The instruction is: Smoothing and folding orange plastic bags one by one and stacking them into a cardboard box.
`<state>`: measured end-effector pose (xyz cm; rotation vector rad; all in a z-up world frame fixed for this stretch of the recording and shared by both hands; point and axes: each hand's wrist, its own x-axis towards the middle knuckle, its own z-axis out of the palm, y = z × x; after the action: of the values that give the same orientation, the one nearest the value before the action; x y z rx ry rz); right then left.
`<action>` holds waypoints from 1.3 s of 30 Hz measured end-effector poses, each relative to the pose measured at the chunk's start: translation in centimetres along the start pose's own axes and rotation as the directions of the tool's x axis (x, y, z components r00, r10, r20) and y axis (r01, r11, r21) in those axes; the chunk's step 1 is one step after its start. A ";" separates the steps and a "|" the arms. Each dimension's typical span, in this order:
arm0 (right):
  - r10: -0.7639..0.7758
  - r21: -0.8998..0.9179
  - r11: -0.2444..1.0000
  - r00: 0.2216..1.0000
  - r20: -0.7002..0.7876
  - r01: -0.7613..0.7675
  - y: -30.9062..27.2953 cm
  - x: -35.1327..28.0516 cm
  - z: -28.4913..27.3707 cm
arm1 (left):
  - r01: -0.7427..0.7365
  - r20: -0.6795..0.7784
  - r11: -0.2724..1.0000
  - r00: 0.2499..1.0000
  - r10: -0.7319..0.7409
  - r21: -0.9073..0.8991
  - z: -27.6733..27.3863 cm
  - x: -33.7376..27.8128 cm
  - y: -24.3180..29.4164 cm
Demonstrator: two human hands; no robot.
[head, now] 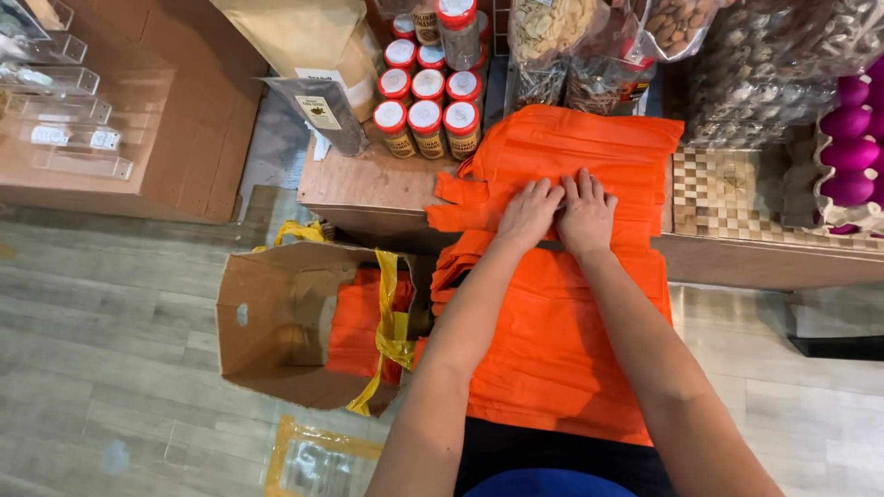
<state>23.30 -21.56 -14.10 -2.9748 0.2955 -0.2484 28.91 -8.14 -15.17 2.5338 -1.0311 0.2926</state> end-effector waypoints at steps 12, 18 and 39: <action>-0.009 -0.007 1.000 0.997 0.074 0.009 0.2 0.2 -0.1 | 0.394 -0.278 0.819 0.914 -0.297 0.418 -5.6 -7.8 -18.1; -0.017 -0.004 1.000 0.995 0.099 0.017 0.1 0.4 0.3 | 0.560 -0.444 0.816 0.701 -0.558 -0.142 -11.6 -9.9 -14.4; -0.015 -0.068 0.997 0.982 0.189 0.028 0.0 0.7 0.2 | 0.551 0.157 0.818 0.804 -0.573 0.164 -12.5 -12.3 -17.4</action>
<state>24.04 -21.66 -14.20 -3.0421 0.2544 0.0435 31.95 16.26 -12.69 2.8703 -0.2750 -0.0839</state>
